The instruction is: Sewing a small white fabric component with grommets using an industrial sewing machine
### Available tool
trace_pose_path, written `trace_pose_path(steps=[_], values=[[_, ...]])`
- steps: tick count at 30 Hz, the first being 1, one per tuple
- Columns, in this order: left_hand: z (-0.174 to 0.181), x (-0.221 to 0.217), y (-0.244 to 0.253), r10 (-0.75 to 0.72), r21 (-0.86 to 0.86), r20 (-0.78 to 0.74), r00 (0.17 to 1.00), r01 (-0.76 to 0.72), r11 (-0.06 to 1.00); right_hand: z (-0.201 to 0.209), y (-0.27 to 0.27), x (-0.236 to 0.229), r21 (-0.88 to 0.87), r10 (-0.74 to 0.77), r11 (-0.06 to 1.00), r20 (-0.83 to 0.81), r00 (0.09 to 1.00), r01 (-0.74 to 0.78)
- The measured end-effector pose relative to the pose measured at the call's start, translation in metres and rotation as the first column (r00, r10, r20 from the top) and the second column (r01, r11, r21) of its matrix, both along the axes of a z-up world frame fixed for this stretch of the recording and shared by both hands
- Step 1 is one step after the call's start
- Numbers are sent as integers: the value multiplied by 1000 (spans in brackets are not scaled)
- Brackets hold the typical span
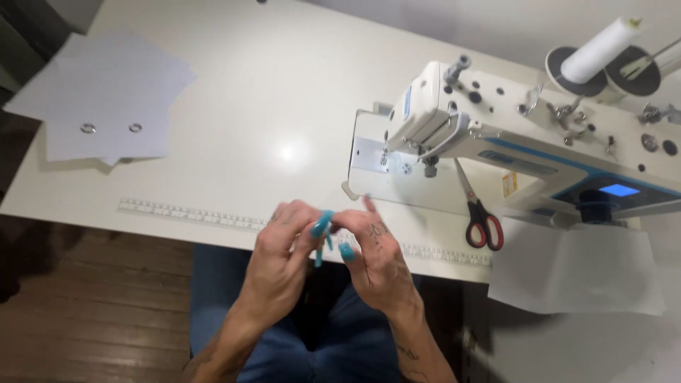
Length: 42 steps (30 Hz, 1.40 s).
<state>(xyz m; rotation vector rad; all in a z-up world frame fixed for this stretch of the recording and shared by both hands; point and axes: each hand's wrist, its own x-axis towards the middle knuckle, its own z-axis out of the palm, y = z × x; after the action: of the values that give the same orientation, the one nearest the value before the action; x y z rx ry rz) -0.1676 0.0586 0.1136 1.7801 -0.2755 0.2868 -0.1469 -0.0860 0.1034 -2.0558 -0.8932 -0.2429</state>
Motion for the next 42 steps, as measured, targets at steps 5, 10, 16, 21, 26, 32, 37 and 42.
trace_pose_path(steps=[5,10,16,21,26,32,37,42], values=[[14,26,-5,-99,40,-99,990,103,994,12,-2,2,91,-268,960,27,963,265],[7,41,-22,-290,-190,-195,937,253,948,7,-21,13,188,-345,918,-52,937,348],[6,44,-34,-338,-195,-246,909,295,935,6,-30,13,168,-326,920,-172,930,354],[2,47,-35,-394,-215,-267,880,344,914,1,-30,13,169,-294,931,-176,940,323],[1,46,-32,-479,-292,-289,829,400,869,-5,-35,19,214,-227,934,-258,939,285],[3,48,-34,-554,-379,-310,773,433,818,3,-29,26,268,-107,949,-220,970,166],[-4,48,-31,-534,-398,-348,771,395,828,1,-30,28,307,-58,945,-186,981,114],[22,39,-22,-189,-27,-275,943,189,982,7,-32,24,194,-169,965,-60,984,177]])
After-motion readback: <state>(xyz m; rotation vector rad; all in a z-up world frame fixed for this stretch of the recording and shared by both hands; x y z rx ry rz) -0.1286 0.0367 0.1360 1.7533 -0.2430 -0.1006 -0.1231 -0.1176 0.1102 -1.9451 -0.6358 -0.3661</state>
